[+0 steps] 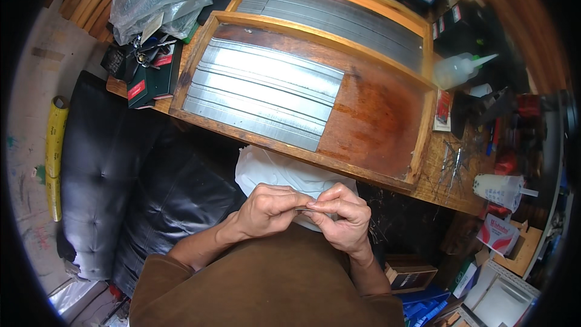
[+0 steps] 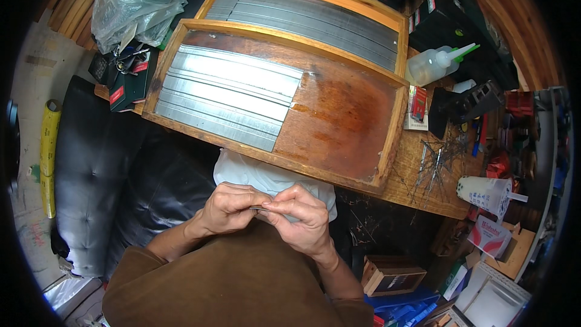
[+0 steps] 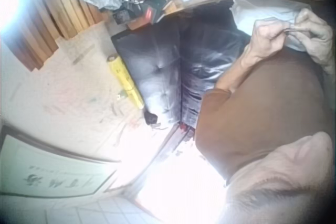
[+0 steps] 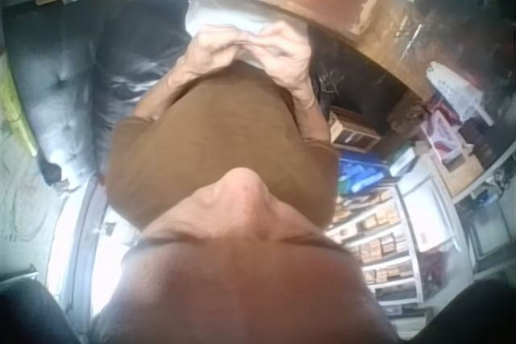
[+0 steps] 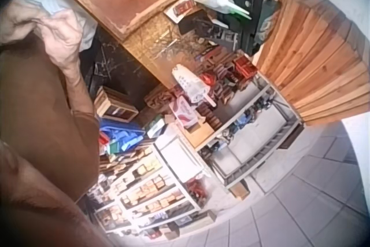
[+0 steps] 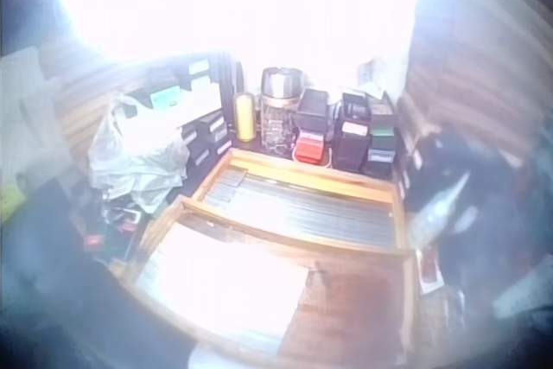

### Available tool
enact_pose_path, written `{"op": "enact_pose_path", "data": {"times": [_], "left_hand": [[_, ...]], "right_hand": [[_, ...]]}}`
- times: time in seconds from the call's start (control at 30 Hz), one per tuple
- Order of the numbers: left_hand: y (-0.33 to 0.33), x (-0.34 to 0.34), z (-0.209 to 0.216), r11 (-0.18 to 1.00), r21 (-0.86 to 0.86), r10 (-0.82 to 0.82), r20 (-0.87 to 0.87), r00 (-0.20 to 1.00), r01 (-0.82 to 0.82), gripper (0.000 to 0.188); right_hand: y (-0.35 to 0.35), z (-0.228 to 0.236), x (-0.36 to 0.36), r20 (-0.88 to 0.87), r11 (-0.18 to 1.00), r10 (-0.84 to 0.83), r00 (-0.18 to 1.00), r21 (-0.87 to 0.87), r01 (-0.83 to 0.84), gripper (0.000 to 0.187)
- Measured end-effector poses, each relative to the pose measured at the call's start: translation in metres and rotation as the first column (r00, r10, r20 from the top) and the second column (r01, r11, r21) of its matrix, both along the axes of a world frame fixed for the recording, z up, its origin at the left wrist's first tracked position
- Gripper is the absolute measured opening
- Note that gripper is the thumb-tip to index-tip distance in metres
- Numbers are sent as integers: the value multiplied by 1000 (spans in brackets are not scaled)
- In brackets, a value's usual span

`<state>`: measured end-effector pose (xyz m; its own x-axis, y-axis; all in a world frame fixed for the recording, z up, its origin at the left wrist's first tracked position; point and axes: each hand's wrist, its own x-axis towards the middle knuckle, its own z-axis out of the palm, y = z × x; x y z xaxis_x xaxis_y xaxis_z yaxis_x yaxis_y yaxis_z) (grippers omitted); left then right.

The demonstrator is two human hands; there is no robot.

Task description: The person assembles a metal watch strap by inserting a small pin through the links and securing it. They repeatedly check the fit and alignment of the strap while handling the pin and links with both hands.

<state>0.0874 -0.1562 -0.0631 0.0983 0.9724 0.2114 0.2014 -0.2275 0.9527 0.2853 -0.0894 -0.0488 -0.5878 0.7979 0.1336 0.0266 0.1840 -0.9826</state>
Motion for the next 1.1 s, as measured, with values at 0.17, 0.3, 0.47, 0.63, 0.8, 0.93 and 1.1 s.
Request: {"op": "enact_pose_path", "data": {"times": [0.17, 0.3, 0.47, 0.63, 0.8, 0.93, 1.1], "left_hand": [[0, 0, -1, 1000, 7, 1, -3, 1000, -1, 43], [-2, 2, -1, 1000, 13, 10, -8, 1000, -10, 42], [-2, 4, 0, 1000, 21, 10, -21, 1000, -9, 36], [-4, 8, -1, 999, 13, 29, 27, 999, -30, 32], [-5, 8, -3, 1000, 0, 21, 17, 1000, -21, 26], [-7, 8, -3, 999, -29, 16, 19, 1000, -15, 27], [-5, 9, -5, 1000, 9, 29, 37, 999, -29, 31]], "right_hand": [[0, -1, 0, -4, 1000, 4, 1000, 11, -4, 23], [0, 1, -1, 5, 1000, 0, 1000, 28, -1, 24], [-3, 1, -6, -30, 998, -24, 999, 49, 25, 25], [-4, -1, -4, -26, 999, -22, 999, 33, 23, 24], [-3, -3, -3, -21, 998, -26, 999, 58, 27, 25], [-2, -1, -4, -30, 998, -27, 999, 54, 28, 24], [-2, 0, -4, -26, 998, -32, 999, 62, 33, 23]]}}
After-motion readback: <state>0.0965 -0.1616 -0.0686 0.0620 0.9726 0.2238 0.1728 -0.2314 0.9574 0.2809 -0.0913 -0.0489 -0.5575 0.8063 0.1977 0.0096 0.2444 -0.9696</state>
